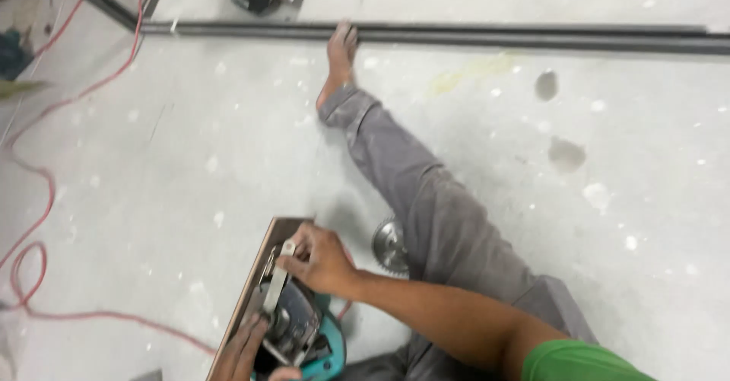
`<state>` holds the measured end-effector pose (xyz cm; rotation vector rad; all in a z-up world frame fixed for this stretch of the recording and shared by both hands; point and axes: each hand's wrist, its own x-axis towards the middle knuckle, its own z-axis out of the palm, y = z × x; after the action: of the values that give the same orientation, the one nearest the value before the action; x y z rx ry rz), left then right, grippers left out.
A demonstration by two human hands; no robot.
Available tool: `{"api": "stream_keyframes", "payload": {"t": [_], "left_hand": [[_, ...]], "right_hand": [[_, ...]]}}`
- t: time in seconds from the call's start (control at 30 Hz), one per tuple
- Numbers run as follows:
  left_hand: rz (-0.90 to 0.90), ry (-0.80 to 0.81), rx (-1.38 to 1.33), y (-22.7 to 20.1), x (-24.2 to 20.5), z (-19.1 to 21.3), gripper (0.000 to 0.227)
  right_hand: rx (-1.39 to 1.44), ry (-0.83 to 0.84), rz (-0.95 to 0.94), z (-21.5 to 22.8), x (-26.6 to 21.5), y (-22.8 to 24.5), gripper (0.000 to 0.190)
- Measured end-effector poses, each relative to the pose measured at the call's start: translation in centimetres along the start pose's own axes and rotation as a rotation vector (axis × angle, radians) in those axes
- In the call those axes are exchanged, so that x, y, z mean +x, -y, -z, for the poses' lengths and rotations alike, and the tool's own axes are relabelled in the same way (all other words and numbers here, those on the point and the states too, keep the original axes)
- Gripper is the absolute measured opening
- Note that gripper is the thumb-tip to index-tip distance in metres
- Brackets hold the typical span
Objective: Replacing parts and reassembling a hand-held circular saw.
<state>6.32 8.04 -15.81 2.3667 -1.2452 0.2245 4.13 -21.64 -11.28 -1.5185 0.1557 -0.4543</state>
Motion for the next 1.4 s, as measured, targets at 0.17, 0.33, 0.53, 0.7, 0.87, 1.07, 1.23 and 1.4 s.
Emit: {"api": "stream_keyframes", "payload": {"t": [0.17, 0.33, 0.53, 0.7, 0.87, 1.07, 1.23, 1.4], "left_hand": [[0.419, 0.234, 0.119, 20.2, -7.4, -9.1, 0.032], [-0.13, 0.176, 0.214, 19.5, -6.1, -9.6, 0.016], [-0.259, 0.333, 0.187, 15.8, -1.2, -8.5, 0.012], [-0.331, 0.474, 0.142, 13.5, -0.4, -8.8, 0.011], [-0.423, 0.641, 0.068, 9.8, -0.8, -8.1, 0.011], [-0.567, 0.501, 0.101, -6.9, 10.5, 3.7, 0.013], [-0.472, 0.511, 0.072, -11.0, 12.4, 8.1, 0.024], [-0.407, 0.467, -0.007, -9.8, 12.1, 6.9, 0.033]], "right_hand": [[0.171, 0.145, -0.135, -0.5, 0.0, -0.3, 0.03], [0.322, 0.166, -0.096, -0.7, -0.6, -0.1, 0.023], [0.534, 0.163, -0.158, -1.5, -0.9, -1.1, 0.019], [0.375, 0.076, -0.184, -1.8, -0.3, -0.8, 0.026], [0.442, 0.09, -0.151, -2.8, 0.2, -2.5, 0.028], [0.252, 0.099, -0.181, -1.5, 2.4, -3.6, 0.067], [0.098, 0.253, 0.195, 0.2, 5.5, -4.3, 0.081], [0.285, 0.449, -0.097, -0.2, 6.0, -7.9, 0.055]]}}
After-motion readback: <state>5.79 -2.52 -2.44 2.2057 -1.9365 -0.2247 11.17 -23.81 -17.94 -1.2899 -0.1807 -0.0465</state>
